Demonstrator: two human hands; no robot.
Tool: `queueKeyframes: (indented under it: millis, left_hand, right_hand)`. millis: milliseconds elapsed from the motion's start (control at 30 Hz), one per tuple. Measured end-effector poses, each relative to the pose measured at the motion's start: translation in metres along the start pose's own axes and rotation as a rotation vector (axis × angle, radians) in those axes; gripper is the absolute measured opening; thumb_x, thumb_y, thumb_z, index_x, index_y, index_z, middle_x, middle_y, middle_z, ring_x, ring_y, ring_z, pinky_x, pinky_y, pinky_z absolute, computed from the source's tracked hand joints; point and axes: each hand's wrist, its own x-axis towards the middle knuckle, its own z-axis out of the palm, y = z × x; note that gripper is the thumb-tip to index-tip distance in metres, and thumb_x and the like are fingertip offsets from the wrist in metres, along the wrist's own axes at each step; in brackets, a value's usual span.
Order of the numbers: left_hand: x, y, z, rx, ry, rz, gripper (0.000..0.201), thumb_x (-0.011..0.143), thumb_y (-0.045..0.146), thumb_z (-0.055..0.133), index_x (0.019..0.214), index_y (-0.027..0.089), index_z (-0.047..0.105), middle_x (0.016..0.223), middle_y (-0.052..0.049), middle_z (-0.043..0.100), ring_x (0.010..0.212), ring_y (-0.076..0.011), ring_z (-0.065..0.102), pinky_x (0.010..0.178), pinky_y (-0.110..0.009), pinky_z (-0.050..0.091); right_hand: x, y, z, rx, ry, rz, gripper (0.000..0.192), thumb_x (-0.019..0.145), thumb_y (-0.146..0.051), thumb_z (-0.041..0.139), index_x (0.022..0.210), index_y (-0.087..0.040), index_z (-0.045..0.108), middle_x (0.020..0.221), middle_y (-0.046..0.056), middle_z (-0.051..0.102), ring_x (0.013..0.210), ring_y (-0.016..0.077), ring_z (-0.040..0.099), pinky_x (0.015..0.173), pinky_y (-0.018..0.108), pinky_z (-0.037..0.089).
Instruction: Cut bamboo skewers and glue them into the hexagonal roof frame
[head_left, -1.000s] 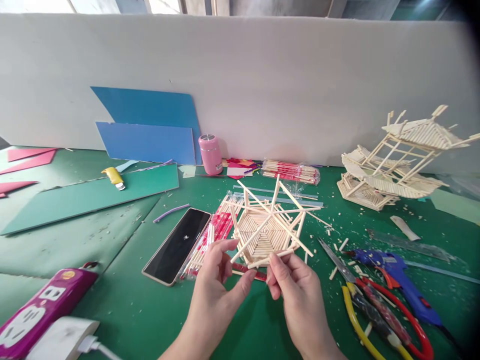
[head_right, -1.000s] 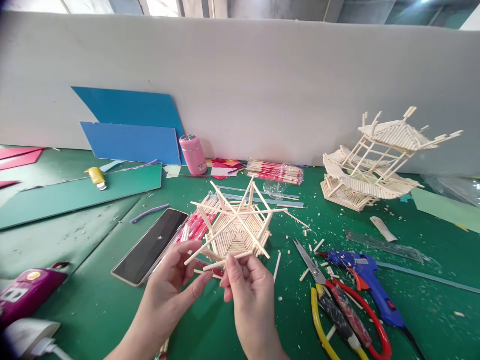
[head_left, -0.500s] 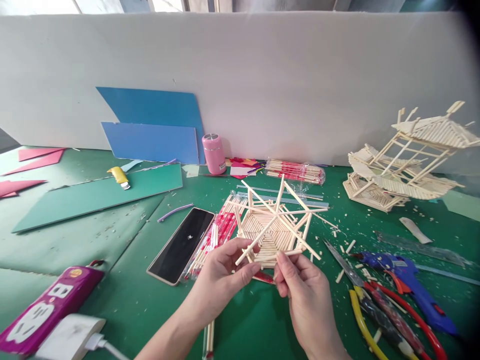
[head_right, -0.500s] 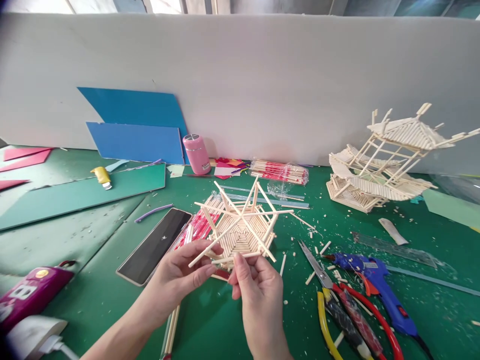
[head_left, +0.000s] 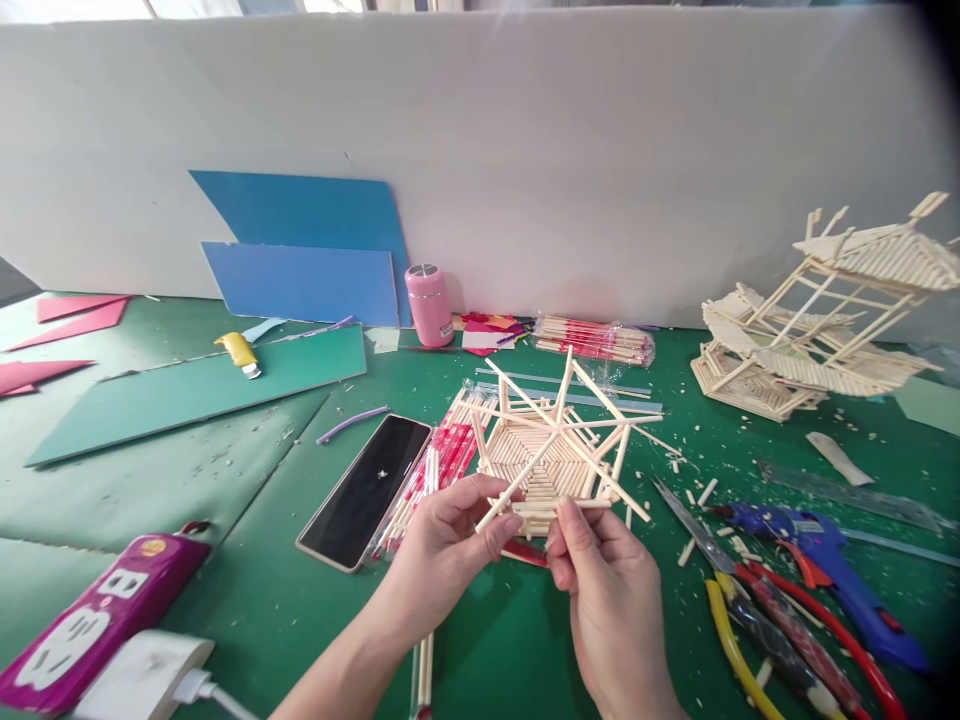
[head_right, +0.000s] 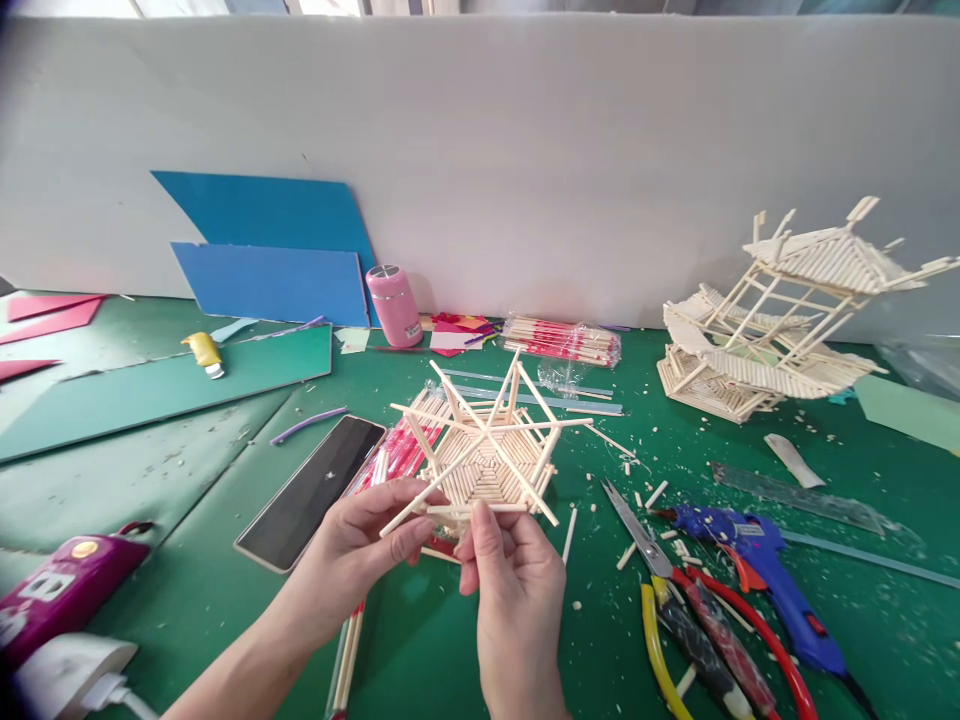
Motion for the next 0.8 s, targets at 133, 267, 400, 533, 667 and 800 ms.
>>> queueKeyframes:
  millis: [133,267,400,533,667,800]
  left_hand:
    - [0.0013,0.0020,0.0026,0.048,0.016,0.020,0.013,0.072,0.024,0.069,0.082,0.016,0.068,0.077,-0.003,0.067,0.062,-0.0128,0.056,0.049,-0.019,0.046]
    - [0.0026,0.0000,0.0042,0.050,0.036,0.059,0.012,0.072,0.023,0.069,0.081,0.016,0.068,0.072,-0.002,0.065,0.059,-0.0119,0.054,0.048,-0.019,0.047]
    - [0.0029,-0.0012,0.0042,0.038,0.030,0.066,0.012,0.073,0.023,0.068,0.082,0.015,0.068,0.070,-0.001,0.064,0.056,-0.0110,0.054,0.048,-0.020,0.048]
    - [0.0030,0.0010,0.0037,0.020,0.011,0.057,0.012,0.072,0.024,0.069,0.082,0.016,0.069,0.064,0.000,0.064,0.052,-0.0102,0.055,0.051,-0.020,0.050]
    - [0.0034,0.0011,0.0025,0.019,-0.018,0.076,0.013,0.074,0.026,0.067,0.083,0.017,0.070,0.062,0.000,0.064,0.052,-0.0113,0.057,0.052,-0.021,0.051]
    - [0.0036,-0.0006,0.0014,0.030,-0.044,0.095,0.012,0.077,0.023,0.065,0.086,0.017,0.071,0.062,0.000,0.064,0.054,-0.0109,0.058,0.054,-0.020,0.051]
  right_hand:
    - [-0.0003,0.0005,0.0008,0.012,0.000,-0.003,0.028,0.076,-0.038,0.064,0.059,-0.018,0.055,0.052,-0.005,0.053,0.041,0.0043,0.041,0.045,0.018,0.039]
    - [0.0004,-0.0014,0.0018,0.014,0.001,-0.004,0.028,0.075,-0.039,0.064,0.059,-0.018,0.055,0.051,-0.005,0.053,0.040,0.0047,0.040,0.045,0.019,0.040]
    - [0.0018,-0.0020,0.0026,-0.008,0.008,-0.009,0.029,0.075,-0.040,0.064,0.058,-0.018,0.055,0.051,-0.004,0.053,0.040,0.0051,0.040,0.043,0.019,0.038]
    - [0.0028,-0.0021,0.0015,-0.042,-0.013,-0.013,0.029,0.077,-0.041,0.062,0.060,-0.018,0.055,0.052,-0.005,0.052,0.041,0.0052,0.040,0.043,0.019,0.038]
    - [0.0032,-0.0043,0.0000,-0.109,-0.044,-0.028,0.032,0.081,-0.042,0.057,0.060,-0.018,0.053,0.051,-0.006,0.049,0.042,0.0053,0.039,0.044,0.019,0.037]
    - [0.0033,-0.0064,-0.0013,-0.204,-0.074,-0.049,0.035,0.084,-0.042,0.052,0.059,-0.018,0.051,0.049,-0.006,0.046,0.043,0.0051,0.040,0.045,0.018,0.034]
